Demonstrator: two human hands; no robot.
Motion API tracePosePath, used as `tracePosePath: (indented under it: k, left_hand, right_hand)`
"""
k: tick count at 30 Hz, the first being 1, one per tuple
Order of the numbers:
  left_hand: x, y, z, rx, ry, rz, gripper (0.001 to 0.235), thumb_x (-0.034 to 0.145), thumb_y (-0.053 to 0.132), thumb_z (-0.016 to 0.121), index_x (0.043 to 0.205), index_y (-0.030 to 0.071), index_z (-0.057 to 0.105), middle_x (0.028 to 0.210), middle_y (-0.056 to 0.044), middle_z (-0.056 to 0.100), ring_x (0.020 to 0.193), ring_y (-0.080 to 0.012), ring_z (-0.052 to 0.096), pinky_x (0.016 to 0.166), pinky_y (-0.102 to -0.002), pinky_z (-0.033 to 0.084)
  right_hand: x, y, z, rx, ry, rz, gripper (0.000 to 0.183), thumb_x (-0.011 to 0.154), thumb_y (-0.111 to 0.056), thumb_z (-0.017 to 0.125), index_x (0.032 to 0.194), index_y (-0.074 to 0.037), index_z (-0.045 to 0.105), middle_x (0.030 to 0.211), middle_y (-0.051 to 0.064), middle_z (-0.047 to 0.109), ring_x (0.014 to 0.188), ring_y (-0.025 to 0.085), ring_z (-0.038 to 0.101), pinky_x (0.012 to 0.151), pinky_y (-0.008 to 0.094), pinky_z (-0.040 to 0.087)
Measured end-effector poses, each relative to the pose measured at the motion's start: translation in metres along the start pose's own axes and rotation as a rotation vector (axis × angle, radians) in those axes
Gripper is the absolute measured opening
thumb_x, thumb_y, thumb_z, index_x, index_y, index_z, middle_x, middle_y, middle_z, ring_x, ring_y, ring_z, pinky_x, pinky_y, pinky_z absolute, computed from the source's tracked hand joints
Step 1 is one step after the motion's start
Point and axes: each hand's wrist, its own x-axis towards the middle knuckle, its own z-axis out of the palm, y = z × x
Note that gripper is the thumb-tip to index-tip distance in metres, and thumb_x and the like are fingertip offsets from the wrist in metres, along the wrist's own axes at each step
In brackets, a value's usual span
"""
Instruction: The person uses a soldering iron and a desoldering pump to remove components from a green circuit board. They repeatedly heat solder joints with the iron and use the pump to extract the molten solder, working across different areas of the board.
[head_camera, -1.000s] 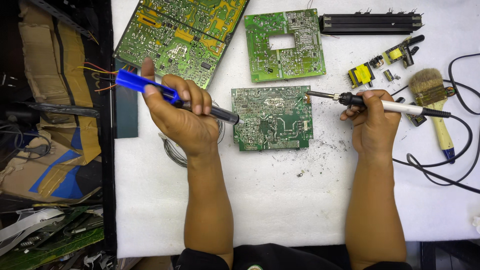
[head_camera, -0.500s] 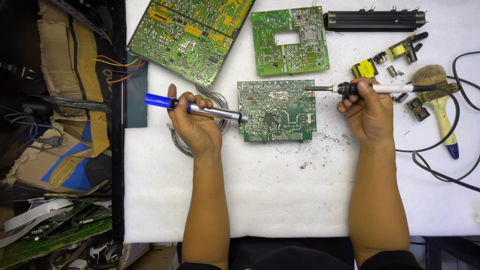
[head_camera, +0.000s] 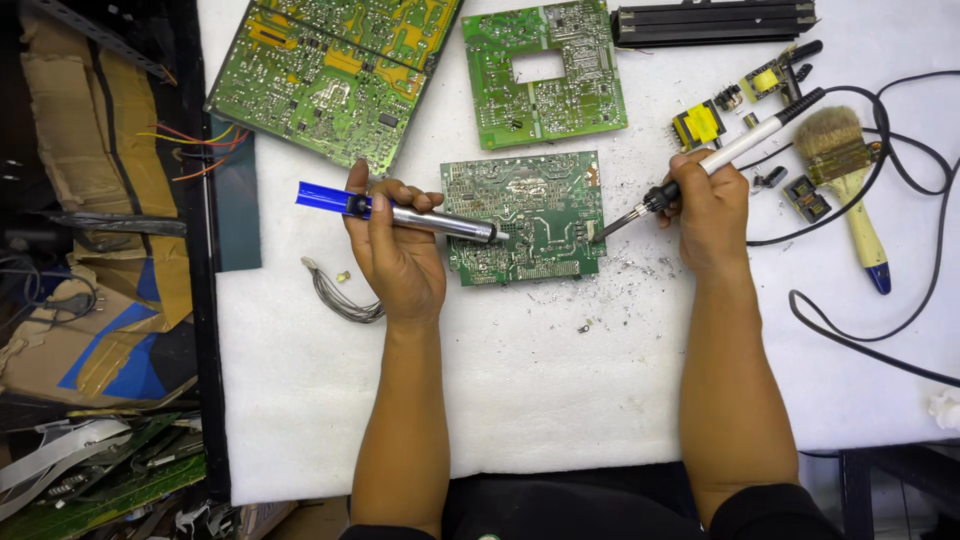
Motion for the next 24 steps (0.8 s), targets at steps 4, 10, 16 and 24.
tracePosePath:
  k: [4, 10, 16, 24]
  left_hand:
    - [0.007, -0.006, -0.005, 0.012, -0.026, 0.007, 0.039, 0.111, 0.017, 0.049, 0.147, 0.009, 0.038, 0.099, -0.006, 0.054, 0.089, -0.0159, 0.064, 0.094, -0.039, 0.065]
    - [0.009, -0.007, -0.007, 0.011, -0.04, 0.01, 0.039, 0.111, 0.017, 0.05, 0.147, 0.009, 0.039, 0.098, -0.006, 0.055, 0.089, -0.0162, 0.064, 0.094, -0.04, 0.065]
    - [0.01, -0.006, -0.006, -0.003, -0.047, 0.012, 0.04, 0.11, 0.015, 0.05, 0.148, 0.008, 0.039, 0.098, -0.007, 0.055, 0.088, -0.0173, 0.064, 0.093, -0.041, 0.065]
    - [0.011, -0.008, -0.005, 0.01, -0.055, 0.009, 0.041, 0.109, 0.015, 0.05, 0.148, 0.007, 0.04, 0.098, -0.007, 0.055, 0.088, -0.0173, 0.064, 0.093, -0.041, 0.065]
  right_hand:
    - [0.003, 0.002, -0.001, -0.009, -0.009, -0.01, 0.024, 0.103, -0.015, 0.068, 0.084, -0.003, 0.061, 0.063, 0.01, 0.051, 0.048, 0.014, 0.054, 0.04, 0.029, 0.052]
    - [0.0, 0.006, -0.005, -0.039, -0.03, -0.024, 0.021, 0.105, -0.012, 0.068, 0.088, -0.001, 0.062, 0.065, 0.012, 0.053, 0.049, 0.015, 0.055, 0.041, 0.029, 0.053]
    - [-0.003, -0.002, -0.004, -0.048, -0.072, -0.079, 0.02, 0.105, -0.009, 0.065, 0.088, -0.001, 0.061, 0.068, 0.013, 0.055, 0.051, 0.016, 0.057, 0.043, 0.029, 0.054]
    - [-0.002, -0.002, -0.007, -0.053, -0.1, -0.1, 0.02, 0.106, -0.009, 0.066, 0.088, 0.0, 0.062, 0.068, 0.012, 0.055, 0.052, 0.016, 0.058, 0.044, 0.028, 0.055]
